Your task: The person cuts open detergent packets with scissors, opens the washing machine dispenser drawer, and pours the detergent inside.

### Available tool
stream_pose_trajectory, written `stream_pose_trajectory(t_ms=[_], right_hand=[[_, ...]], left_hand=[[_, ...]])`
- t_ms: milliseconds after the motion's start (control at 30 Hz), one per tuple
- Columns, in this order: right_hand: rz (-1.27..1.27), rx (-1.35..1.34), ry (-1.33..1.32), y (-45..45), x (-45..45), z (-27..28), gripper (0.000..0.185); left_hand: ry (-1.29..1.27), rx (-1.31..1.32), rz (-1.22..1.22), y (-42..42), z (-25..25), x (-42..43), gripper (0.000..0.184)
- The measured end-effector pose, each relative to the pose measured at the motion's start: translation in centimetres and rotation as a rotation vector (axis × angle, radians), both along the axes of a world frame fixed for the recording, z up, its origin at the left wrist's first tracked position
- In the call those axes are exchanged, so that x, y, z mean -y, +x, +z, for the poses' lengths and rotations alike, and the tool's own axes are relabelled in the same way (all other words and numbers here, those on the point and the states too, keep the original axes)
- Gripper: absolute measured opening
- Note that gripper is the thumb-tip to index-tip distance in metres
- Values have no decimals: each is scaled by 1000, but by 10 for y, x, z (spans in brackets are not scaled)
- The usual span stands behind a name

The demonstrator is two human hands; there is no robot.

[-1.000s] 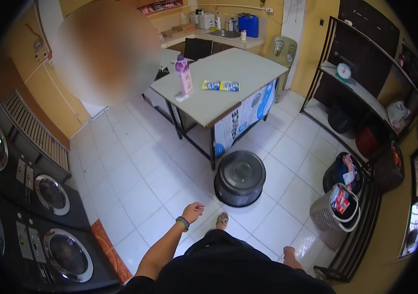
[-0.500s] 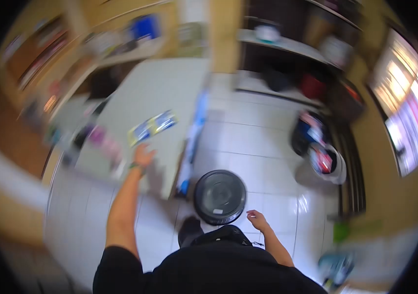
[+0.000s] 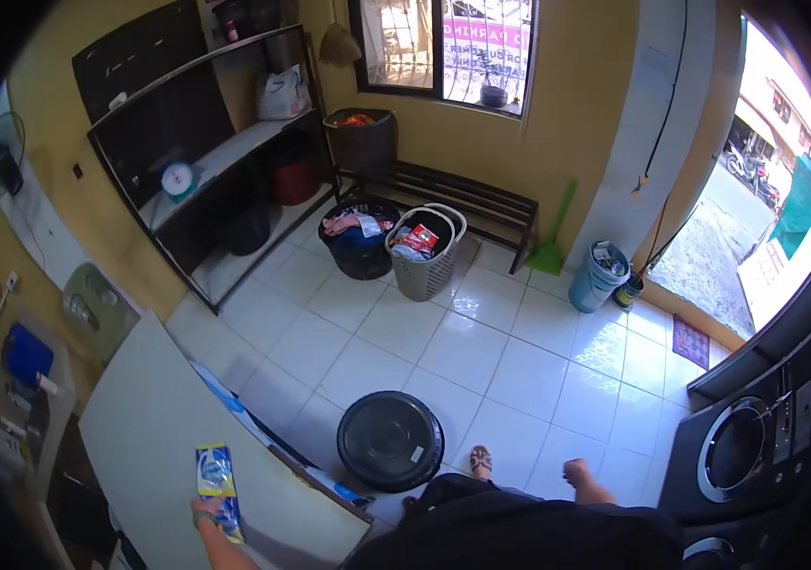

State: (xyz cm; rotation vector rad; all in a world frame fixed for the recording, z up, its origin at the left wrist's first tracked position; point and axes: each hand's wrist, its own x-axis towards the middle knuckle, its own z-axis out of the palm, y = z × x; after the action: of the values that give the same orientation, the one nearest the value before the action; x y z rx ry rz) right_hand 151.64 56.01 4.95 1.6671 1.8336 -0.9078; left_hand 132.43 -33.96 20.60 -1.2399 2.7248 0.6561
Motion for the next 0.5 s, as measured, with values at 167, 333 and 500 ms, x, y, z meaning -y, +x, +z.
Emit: stream_pose_trajectory(t_ms=[167,333,500], right_hand=[[812,-803,342,-92,95,15,25],[1148,-1383,-121,-224,294,246,39],[1696,-1596,-258,-241,383,395,54]], left_hand=[[-262,-296,-279,-23,66,-83,31],[-234,-408,-751,-21,193,-233,19],[299,-357,-1156,0,248,-295,18]])
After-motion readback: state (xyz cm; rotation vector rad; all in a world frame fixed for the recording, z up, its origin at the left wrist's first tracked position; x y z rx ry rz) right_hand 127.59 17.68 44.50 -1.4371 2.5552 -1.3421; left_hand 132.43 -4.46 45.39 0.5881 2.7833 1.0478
